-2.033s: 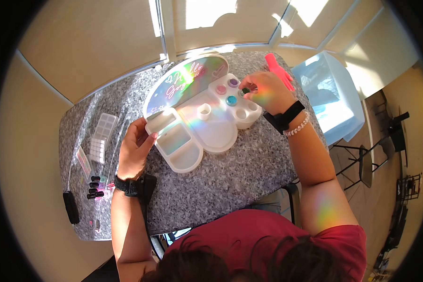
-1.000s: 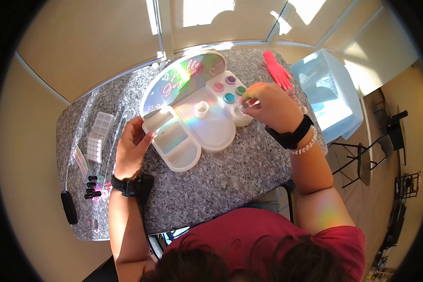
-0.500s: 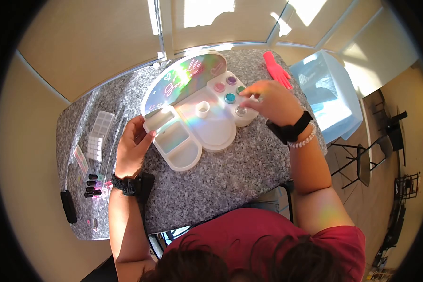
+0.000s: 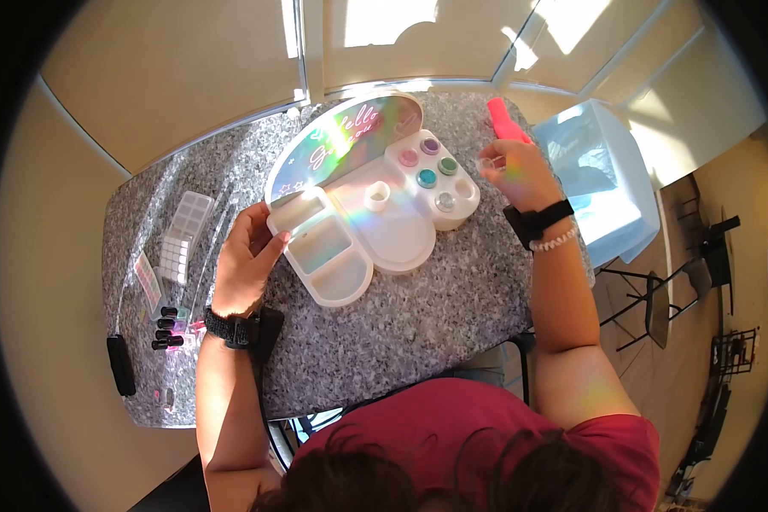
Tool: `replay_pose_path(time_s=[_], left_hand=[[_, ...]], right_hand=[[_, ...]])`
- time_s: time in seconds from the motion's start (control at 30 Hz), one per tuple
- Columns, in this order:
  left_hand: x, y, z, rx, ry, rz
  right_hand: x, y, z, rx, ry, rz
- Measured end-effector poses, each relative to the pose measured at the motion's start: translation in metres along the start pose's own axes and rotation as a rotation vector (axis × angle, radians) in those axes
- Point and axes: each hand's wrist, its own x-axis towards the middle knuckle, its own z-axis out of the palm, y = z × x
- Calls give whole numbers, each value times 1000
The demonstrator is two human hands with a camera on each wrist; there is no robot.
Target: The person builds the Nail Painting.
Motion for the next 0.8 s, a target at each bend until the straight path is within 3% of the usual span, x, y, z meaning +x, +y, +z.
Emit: replay_pose_path(time_s=[0.07, 0.17, 0.3, 0.8], left_hand=[[0, 2, -1, 13, -3, -7], [0, -1, -1, 12, -9, -9], [0, 0, -2, 4, -12, -4], [-1, 5, -1, 5, -21, -7]], right_hand=[[-16, -34, -18, 254, -65, 8], [-28, -51, -19, 295, -116, -104], [-28, -46, -7, 136, -76, -177], [-20, -39, -3, 222, -141, -121]])
